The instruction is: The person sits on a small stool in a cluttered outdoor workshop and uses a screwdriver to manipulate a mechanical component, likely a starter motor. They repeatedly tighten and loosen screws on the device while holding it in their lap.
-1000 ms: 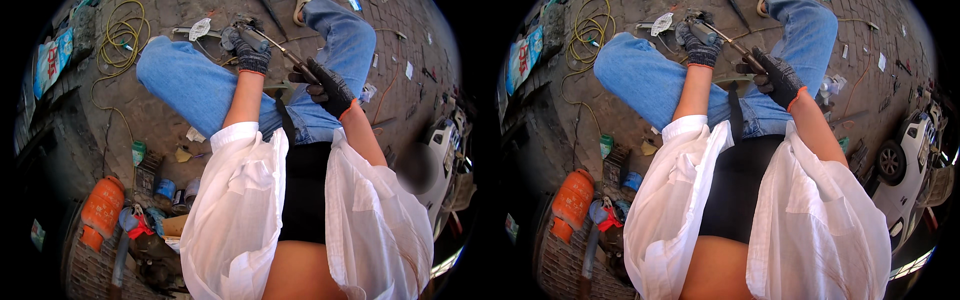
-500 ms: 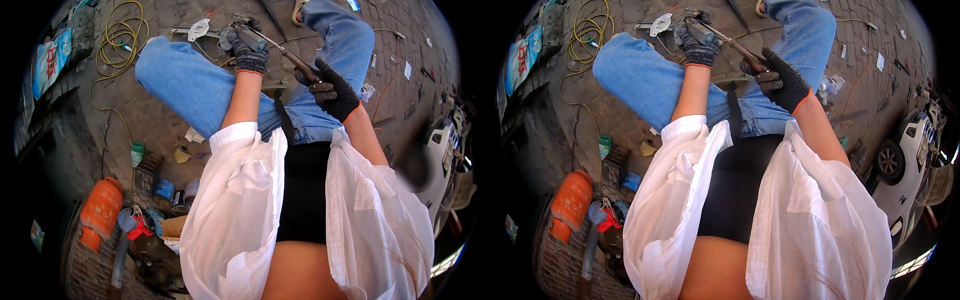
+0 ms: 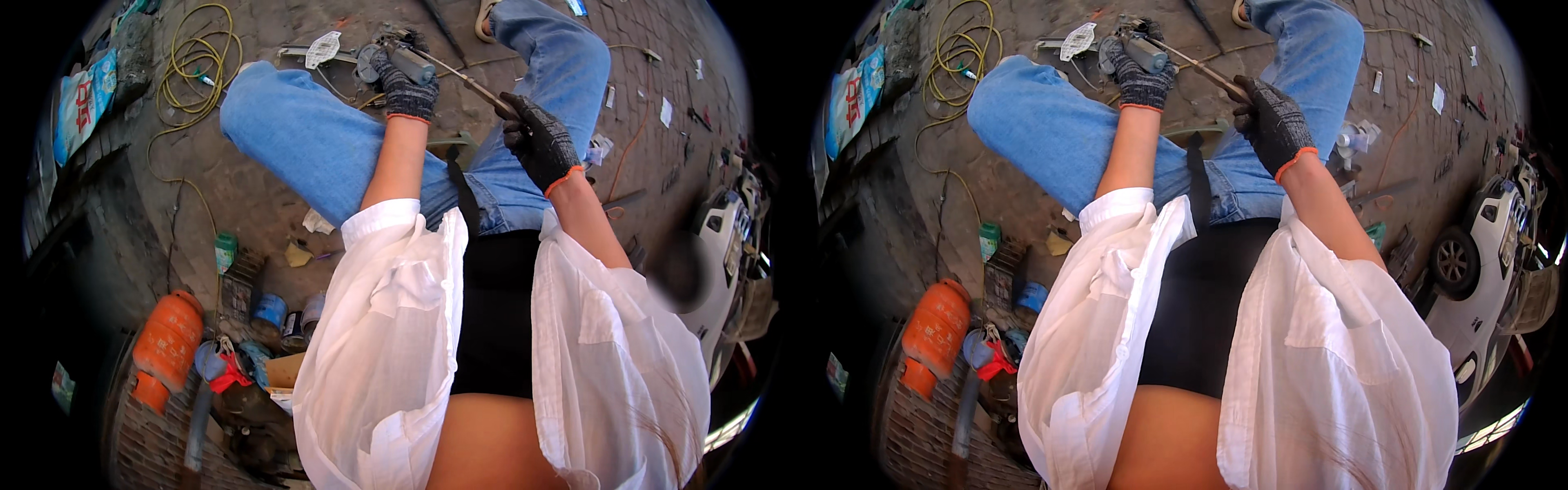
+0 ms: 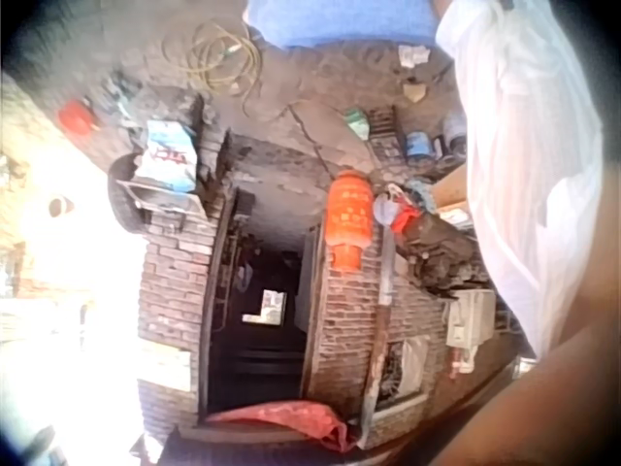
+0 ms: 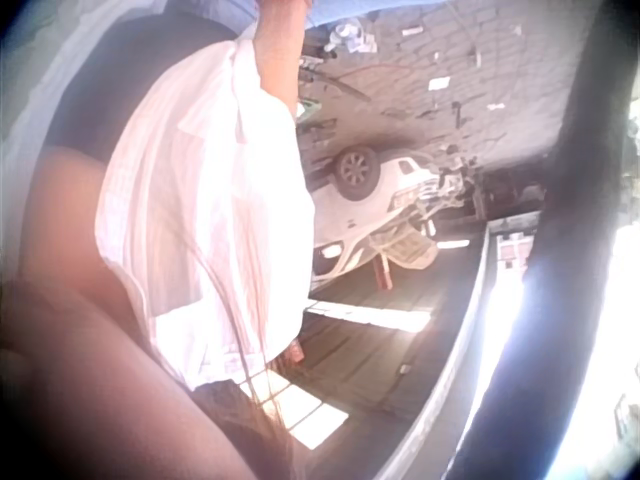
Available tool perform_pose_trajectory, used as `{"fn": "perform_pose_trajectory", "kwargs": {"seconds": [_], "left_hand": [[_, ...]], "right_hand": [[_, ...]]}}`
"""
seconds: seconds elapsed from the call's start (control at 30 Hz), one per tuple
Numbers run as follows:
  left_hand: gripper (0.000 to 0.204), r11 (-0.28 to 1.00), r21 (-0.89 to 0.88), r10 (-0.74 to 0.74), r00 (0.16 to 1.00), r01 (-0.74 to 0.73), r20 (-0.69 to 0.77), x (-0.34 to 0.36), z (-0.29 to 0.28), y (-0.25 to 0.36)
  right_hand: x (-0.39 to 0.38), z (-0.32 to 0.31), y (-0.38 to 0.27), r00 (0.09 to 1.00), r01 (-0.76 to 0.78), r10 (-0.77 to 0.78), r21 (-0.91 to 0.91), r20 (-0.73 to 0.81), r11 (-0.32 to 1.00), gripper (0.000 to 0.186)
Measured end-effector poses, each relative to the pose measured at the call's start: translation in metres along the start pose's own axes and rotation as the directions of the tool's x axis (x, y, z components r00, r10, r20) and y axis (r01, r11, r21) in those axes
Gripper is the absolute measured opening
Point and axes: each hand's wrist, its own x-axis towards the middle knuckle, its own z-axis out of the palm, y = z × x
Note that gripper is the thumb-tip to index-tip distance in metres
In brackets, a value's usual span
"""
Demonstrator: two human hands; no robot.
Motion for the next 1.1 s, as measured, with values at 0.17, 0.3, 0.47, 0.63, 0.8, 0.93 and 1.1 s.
{"fn": "perform_pose_trajectory", "kwargs": {"seconds": [0.17, 0.3, 0.47, 0.63, 0.8, 0.93, 1.1], "left_hand": [[0.041, 0.999, 0.007, -0.043, 0.998, 0.044, -0.046, -0.011, 0.007, -0.004], [0.04, 0.999, -0.034, 0.01, 1.0, -0.011, -0.016, 0.001, 0.0, 0.001], [0.04, 0.987, -0.159, -0.013, 1.0, 0.012, -0.004, -0.01, 0.012, 0.0], [0.038, 1.0, -0.002, 0.0, 0.998, 0.0, -0.063, -0.017, 0.012, 0.0], [0.038, 0.977, -0.214, -0.008, 0.998, 0.02, 0.06, -0.012, 0.011, 0.002], [0.037, 0.977, -0.212, -0.006, 1.0, 0.006, 0.001, -0.016, 0.014, 0.002], [0.035, 0.981, -0.17, -0.085, 0.995, 0.093, 0.051, -0.024, 0.016, -0.003]], "right_hand": [[0.001, -0.002, 0.011, 0.599, 0.567, -0.754, -0.808, 0.269, 0.162, 0.031], [-0.004, 0.009, 0.014, 0.784, 0.513, -0.615, -0.652, 0.09, 0.558, 0.028], [-0.003, -0.003, 0.014, 0.999, 0.015, -0.016, -0.015, -0.042, 1.0, 0.032], [0.002, -0.002, 0.022, 0.871, 0.446, -0.475, -0.602, 0.124, 0.663, 0.03], [-0.009, 0.015, 0.015, 0.946, 0.266, -0.323, -0.531, -0.016, 0.804, 0.037], [-0.005, 0.008, -0.001, 0.989, 0.007, 0.057, -0.426, 0.136, 0.905, 0.039], [0.011, -0.001, 0.021, 0.859, 0.357, -0.462, -0.906, 0.222, 0.227, 0.028]]}}
